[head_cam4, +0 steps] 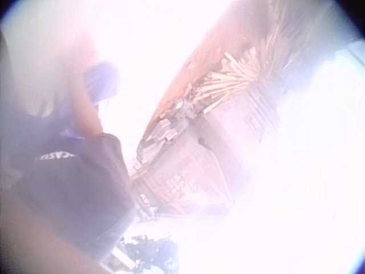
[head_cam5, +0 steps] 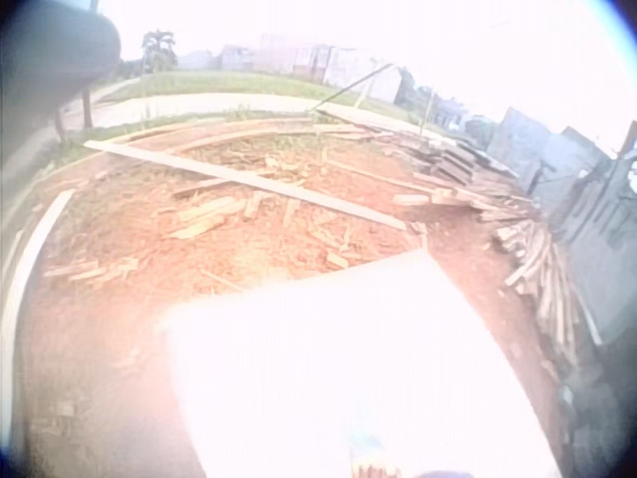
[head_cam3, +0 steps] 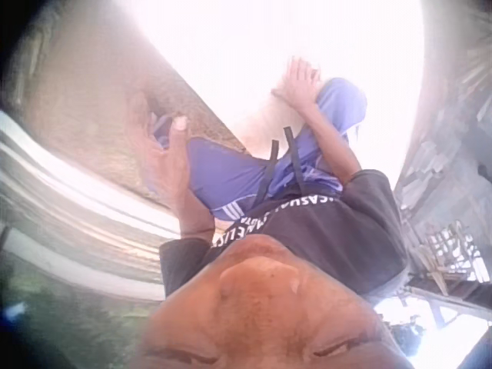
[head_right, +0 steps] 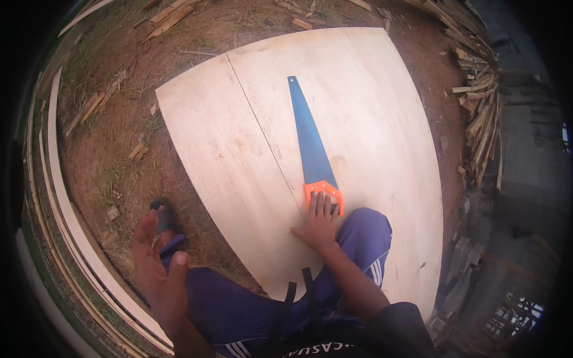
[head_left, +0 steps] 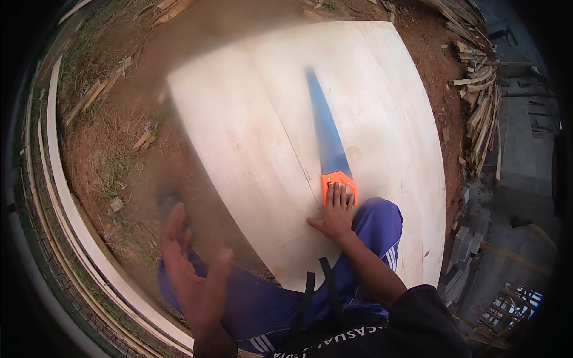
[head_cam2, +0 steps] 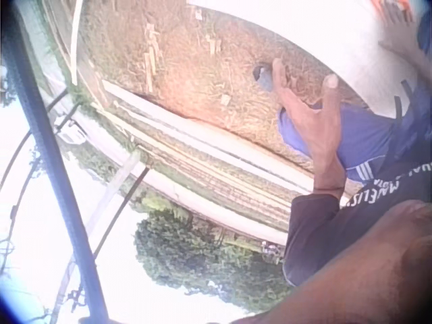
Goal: The person sits on the ground and uses a hand saw to cut a large sheet of plywood. They hold the sheet steady with one hand and saw with the other, pausing briefly to reposition the sheet before continuing the cut.
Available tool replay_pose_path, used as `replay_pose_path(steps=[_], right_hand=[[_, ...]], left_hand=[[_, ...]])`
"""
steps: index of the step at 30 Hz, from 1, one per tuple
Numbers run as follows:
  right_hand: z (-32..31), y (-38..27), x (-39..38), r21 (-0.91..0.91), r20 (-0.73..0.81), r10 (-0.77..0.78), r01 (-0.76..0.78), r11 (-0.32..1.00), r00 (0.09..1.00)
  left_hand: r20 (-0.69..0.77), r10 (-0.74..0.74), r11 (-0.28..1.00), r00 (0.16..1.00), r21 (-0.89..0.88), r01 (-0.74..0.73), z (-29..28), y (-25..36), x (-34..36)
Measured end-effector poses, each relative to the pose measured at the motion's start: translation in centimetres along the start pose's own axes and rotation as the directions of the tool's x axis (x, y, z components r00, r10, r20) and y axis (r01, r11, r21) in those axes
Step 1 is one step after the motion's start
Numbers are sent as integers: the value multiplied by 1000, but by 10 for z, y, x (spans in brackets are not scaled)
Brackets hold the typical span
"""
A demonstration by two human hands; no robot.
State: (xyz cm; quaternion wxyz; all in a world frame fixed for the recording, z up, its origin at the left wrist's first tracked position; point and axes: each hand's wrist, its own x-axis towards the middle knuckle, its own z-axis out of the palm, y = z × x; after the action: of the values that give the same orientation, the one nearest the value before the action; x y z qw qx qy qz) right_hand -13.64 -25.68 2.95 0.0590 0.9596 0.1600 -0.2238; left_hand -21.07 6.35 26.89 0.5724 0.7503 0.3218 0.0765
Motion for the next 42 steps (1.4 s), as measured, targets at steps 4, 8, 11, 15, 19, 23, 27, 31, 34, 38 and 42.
replay_pose_path(steps=[4, 8, 11, 15, 19, 23, 27, 31, 34, 38, 42], right_hand=[[-2, 3, 6, -60, 177, 124, -115, 992, 976], [-11, -19, 32, -185, 352, 251, -195, 963, 902], [-39, -44, 58, -371, 521, 333, -143, 918, 786], [-44, -54, 61, -422, 573, 425, -192, 886, 701], [-28, -51, 44, -462, 416, 373, -161, 872, 829], [-29, -53, 47, -377, 318, 419, -292, 879, 850], [-35, -47, 24, -171, 107, 478, -457, 873, 872], [-25, -50, -9, -141, 18, 549, -541, 829, 836], [11, -80, -42, 57, -192, 557, -557, 828, 808], [61, -172, -108, 374, -225, 530, -430, 822, 818], [89, -203, -181, 411, -296, 462, -325, 852, 836]], left_hand=[[-34, 95, 944, 995, -313, -101, -71, -12, 67], [-12, 308, 923, 951, -239, -302, -80, -19, 162], [235, 558, 827, 796, -81, -556, -68, -48, 227], [692, 108, 955, 713, 127, -268, -22, -30, 284], [921, 238, 837, 309, -33, -546, 42, -68, 295], [960, 152, 626, -235, -278, -729, 63, -93, 279], [775, -109, 570, -623, -465, -678, 78, -119, 266], [703, -10, 239, -711, -689, -684, 104, -181, 215], [699, 162, -227, -696, -660, -716, 102, -241, 178], [725, 322, -397, -609, -481, -782, 104, -287, 180], [734, 294, -484, -613, -438, -757, 87, -259, 171]])
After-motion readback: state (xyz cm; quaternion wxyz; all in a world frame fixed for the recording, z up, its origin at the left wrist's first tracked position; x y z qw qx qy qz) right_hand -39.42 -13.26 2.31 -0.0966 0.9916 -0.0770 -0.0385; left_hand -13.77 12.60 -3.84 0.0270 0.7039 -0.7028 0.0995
